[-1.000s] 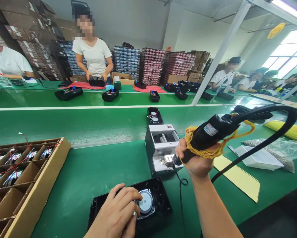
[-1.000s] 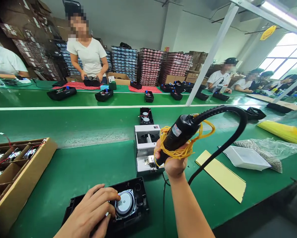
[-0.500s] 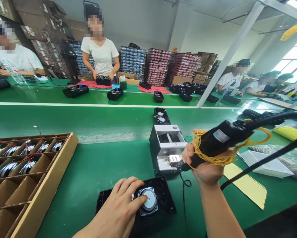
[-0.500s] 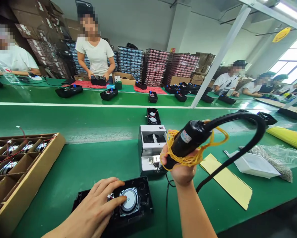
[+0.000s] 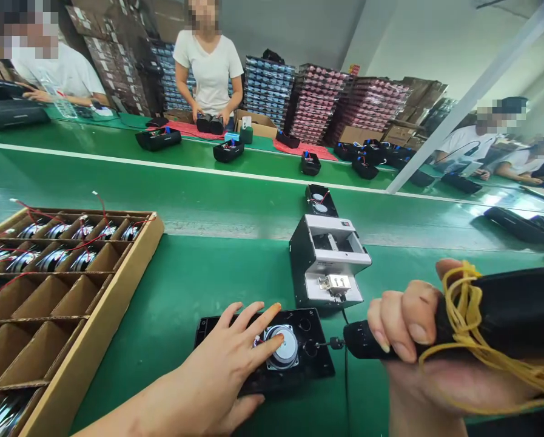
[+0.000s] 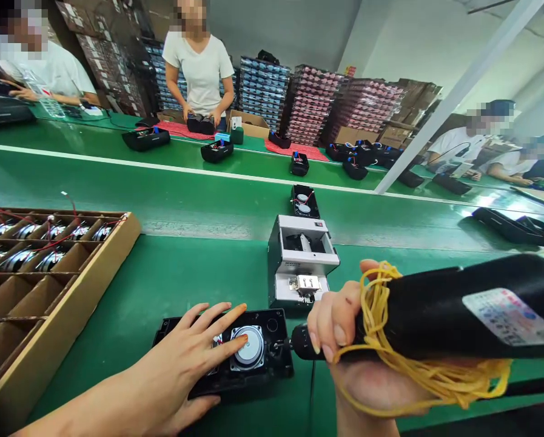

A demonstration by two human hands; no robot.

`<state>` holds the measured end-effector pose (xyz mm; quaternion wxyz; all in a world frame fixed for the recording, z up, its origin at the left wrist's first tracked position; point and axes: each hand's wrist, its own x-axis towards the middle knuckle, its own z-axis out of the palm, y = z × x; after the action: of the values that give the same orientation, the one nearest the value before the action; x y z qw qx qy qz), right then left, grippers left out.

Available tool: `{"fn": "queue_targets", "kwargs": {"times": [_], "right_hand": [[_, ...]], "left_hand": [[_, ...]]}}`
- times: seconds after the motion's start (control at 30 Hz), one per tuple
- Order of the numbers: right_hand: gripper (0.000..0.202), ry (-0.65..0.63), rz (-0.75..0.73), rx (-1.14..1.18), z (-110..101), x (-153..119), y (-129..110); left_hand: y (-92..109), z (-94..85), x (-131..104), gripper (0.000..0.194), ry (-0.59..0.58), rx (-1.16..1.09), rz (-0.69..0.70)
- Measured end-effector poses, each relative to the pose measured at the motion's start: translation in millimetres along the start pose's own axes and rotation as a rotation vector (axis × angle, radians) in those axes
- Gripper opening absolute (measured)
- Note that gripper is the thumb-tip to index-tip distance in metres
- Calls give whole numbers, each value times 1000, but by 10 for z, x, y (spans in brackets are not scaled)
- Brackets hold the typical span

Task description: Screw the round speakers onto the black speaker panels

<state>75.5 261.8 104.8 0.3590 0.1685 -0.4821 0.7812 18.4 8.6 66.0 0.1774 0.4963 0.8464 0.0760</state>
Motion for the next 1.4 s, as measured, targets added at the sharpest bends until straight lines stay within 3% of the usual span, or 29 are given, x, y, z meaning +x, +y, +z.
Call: {"fn": "queue_targets", "kwargs": {"times": [0.17,0.43,0.9,1.13,1.2,1.33,1.4], "right_hand": [[60,-47,71,-15,14,-259,195],[82,10,167,-13,-11,-459,360],[70,19,221,-76,-22,-548,444],[83,22,213,-83,-10,-564,478],[80,19,208,-62,6,-561,480],[47,31,248,-16,33,-564,463],[43,13,301,14,24,-597,462]], "left_hand": [[28,34,7,87,15,29,-20],[10,64,-2,78,93,34,18],[-9,64,-17,74,123,51,30],[-4,59,-21,73,128,48,35],[0,53,-14,74,125,46,35],[6,41,-6,73,129,63,36],[7,37,-11,71,130,70,41]]}}
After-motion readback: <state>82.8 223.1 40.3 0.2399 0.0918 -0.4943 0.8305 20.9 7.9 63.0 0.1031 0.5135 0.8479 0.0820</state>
